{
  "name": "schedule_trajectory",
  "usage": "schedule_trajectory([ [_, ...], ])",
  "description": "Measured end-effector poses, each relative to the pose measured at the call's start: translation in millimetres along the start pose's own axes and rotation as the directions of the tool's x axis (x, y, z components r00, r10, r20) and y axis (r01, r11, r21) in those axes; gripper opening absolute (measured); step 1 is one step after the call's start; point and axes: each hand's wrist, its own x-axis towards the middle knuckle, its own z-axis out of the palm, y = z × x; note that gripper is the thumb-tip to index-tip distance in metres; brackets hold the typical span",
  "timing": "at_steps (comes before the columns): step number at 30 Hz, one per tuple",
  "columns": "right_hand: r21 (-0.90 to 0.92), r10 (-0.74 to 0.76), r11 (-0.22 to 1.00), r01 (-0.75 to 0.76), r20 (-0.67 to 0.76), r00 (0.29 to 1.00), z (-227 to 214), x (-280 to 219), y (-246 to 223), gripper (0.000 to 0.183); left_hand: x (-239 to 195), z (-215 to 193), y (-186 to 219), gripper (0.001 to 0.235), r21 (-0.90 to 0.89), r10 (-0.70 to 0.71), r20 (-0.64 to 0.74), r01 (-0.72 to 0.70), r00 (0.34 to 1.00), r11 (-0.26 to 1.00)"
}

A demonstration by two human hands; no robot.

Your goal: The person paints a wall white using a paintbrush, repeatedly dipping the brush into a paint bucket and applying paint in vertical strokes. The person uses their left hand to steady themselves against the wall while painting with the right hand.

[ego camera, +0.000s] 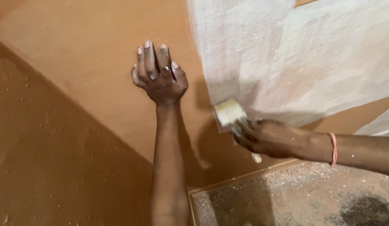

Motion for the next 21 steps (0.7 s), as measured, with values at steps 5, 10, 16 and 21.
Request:
schedule_trajectory([
  [5,0.718,0.347,0.615,-0.327,0.126,0.929,2,-9,30,0.054,-2,0,0,0.04,0.01,-0.009,0.008,0.009,1.0,1.0],
  [10,0.38,0.661,0.708,-0.596,-0.056,0.749,-48,-44,107,0.032,0,0,0,0.038,0.007,-0.012,0.009,0.012,1.0,1.0],
  [16,0.137,0.573,0.806,-0.576,-0.428,0.699,-92,-43,139,0.036,0,0,1,0.039,0.01,-0.017,0.011,0.017,1.0,1.0],
  [21,0.201,0.42,0.905,-0.374,-0.291,0.86,-65,-21,103,0.054,0,-1,1,0.038,-0.005,-0.018,0.01,0.018,1.0,1.0],
])
